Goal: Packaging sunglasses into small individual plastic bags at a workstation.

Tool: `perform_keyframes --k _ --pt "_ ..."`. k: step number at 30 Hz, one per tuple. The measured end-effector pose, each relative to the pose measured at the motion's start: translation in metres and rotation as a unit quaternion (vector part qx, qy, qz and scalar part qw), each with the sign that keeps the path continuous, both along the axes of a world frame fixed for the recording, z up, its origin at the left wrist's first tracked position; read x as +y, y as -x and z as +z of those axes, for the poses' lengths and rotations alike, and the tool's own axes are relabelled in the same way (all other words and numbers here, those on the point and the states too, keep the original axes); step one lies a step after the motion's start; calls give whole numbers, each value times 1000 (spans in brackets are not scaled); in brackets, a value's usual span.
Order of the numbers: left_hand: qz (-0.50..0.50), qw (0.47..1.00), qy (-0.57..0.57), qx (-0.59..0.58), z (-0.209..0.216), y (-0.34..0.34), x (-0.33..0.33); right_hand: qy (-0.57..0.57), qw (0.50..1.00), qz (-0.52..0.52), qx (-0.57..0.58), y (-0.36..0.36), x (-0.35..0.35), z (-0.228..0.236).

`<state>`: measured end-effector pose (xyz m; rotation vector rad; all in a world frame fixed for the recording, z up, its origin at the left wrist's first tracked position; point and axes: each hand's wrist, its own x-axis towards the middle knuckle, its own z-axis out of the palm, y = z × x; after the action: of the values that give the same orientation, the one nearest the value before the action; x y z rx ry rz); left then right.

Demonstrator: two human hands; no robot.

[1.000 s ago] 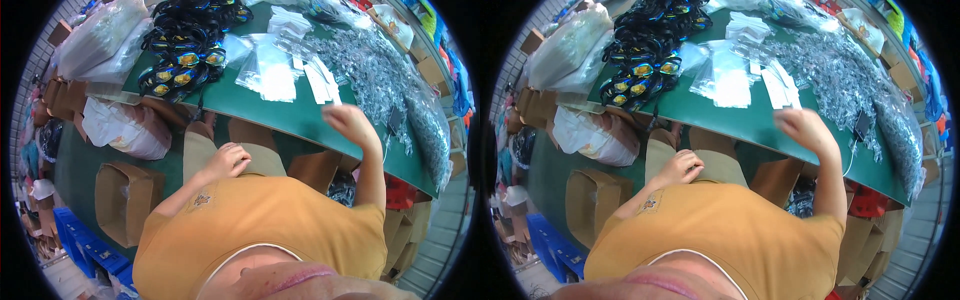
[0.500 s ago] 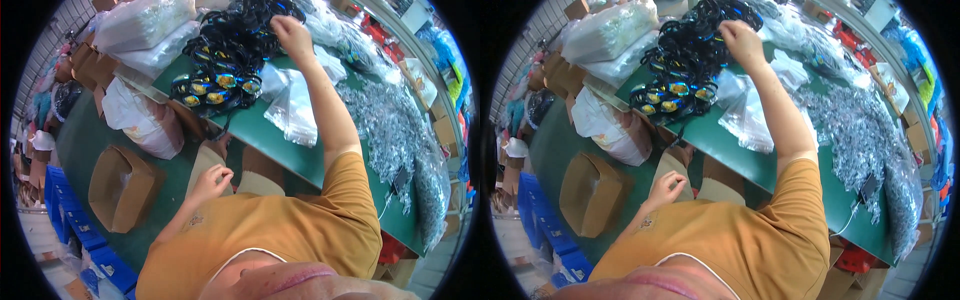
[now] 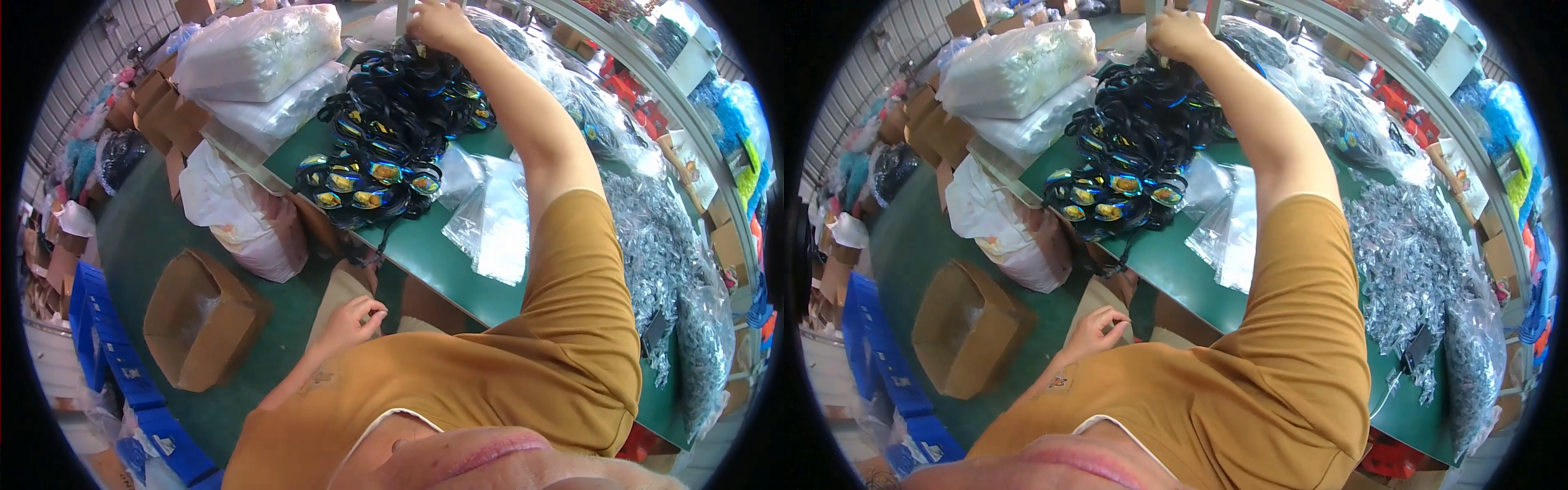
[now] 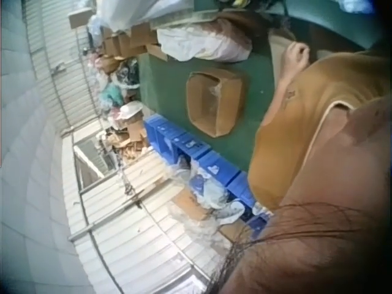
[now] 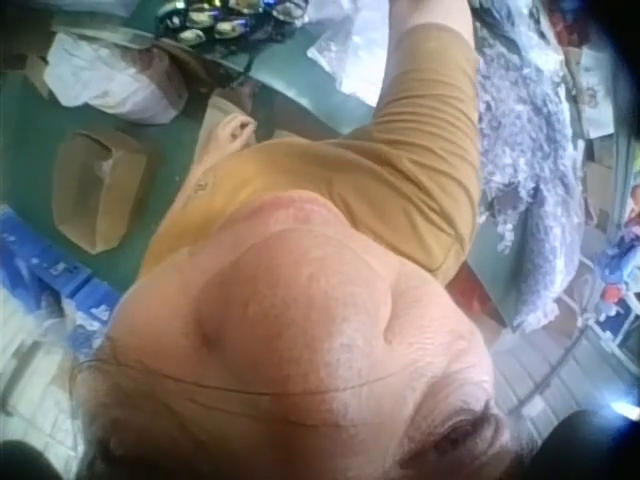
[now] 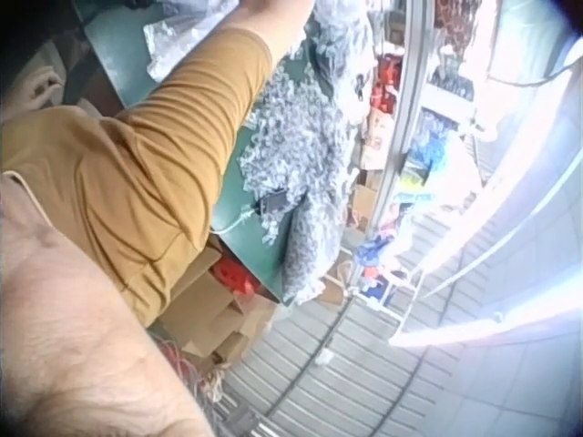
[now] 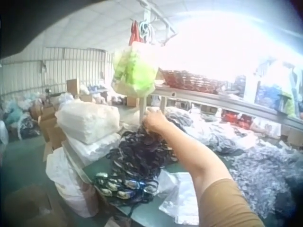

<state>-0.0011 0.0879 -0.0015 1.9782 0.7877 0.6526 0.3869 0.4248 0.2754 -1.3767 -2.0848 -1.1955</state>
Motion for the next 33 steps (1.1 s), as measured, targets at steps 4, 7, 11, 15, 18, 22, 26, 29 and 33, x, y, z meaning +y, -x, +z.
perform_keyframes --k 4,7,11,15,18,22,26,29,33 --pt "25 999 -11 -25 -1 2 2 -79 915 207 337 5 -19 53" --pt "66 995 2 -78 4 0 8 18 867 222 446 33 -64 67" --pt "62 975 -32 -211 50 -19 39 69 786 324 522 70 -143 73" --pt "69 936 -91 -333 111 -49 68 -7 820 364 442 53 -149 50" --pt "63 917 -84 -385 143 -85 95 60 771 334 539 54 -155 16" --pt "51 936 -101 -335 158 -114 127 140 627 396 656 80 -204 1" --pt "-58 943 41 -325 176 -118 131 176 451 550 681 65 -198 -12" --pt "-104 938 20 -330 177 -116 134 232 296 657 654 68 -210 -13" --pt "-45 935 -45 -348 177 -128 143 241 358 547 717 51 -202 -29"
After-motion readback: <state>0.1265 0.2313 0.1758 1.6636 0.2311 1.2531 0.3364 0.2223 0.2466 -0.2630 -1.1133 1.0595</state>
